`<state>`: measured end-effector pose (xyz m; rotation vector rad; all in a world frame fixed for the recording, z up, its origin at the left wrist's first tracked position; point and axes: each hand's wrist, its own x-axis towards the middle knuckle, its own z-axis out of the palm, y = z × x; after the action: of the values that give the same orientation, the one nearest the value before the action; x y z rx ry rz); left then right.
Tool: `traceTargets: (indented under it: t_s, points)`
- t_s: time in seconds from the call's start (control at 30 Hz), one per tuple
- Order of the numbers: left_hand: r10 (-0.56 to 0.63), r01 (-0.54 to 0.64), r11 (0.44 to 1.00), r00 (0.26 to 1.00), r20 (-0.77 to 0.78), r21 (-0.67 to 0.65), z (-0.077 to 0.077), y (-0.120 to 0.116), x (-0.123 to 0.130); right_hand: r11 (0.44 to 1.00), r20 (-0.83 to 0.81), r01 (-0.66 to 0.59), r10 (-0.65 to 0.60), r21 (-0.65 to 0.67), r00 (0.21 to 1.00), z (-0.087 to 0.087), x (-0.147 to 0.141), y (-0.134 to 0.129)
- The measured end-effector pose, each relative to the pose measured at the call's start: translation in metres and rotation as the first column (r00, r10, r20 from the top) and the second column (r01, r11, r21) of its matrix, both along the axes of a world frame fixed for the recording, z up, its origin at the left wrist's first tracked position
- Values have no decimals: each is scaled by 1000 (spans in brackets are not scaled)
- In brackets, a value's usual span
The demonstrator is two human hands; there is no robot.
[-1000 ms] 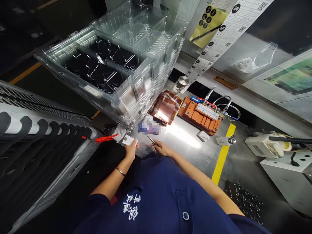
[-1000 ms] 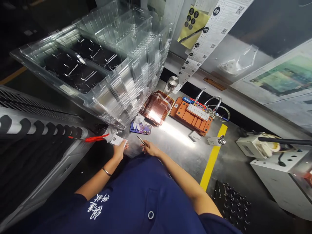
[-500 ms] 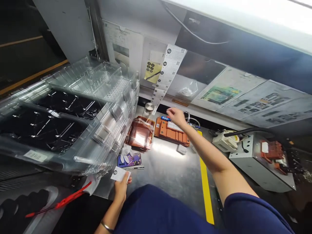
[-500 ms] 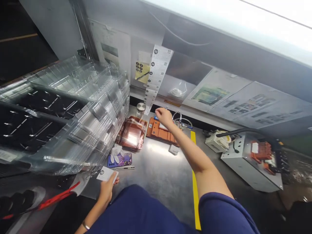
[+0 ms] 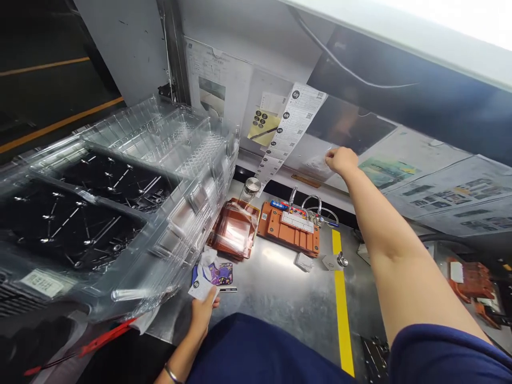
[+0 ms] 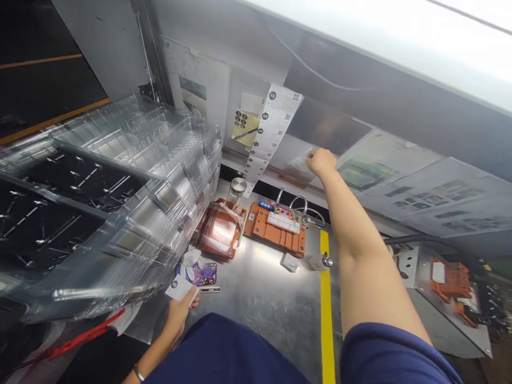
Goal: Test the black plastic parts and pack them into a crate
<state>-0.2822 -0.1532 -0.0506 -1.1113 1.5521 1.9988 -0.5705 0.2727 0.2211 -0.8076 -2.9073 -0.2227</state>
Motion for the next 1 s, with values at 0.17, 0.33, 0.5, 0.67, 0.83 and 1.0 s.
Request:
traceTargets:
  t_s: [0.17, 0.33, 0.5, 0.67, 0.83, 1.0]
  points:
    - [10, -10, 1000, 1000, 12, -3, 2, -3, 2, 993, 2, -17, 16, 115, 1000, 2, 4, 2]
    - [9, -9, 1000, 999, 44, -19, -1, 1, 1, 991, 67, -54, 46, 122, 997, 3, 2, 1]
    - [1, 0, 1000, 999, 42, -19, -6, 6, -1, 993, 60, -101, 98, 53, 993, 7, -4, 9]
    - [-40, 41, 999, 999, 22, -19, -8, 11, -1, 993, 99, -121, 121, -6, 988, 20, 3, 7]
    - [-44, 44, 999, 998, 50, -13, -6, 13, -1, 992, 121, -103, 93, 76, 988, 35, 18, -13]
    - [-106, 106, 994, 994, 18, -4, -1, 11, 2, 995, 57, -95, 96, -9, 994, 40, 25, -19]
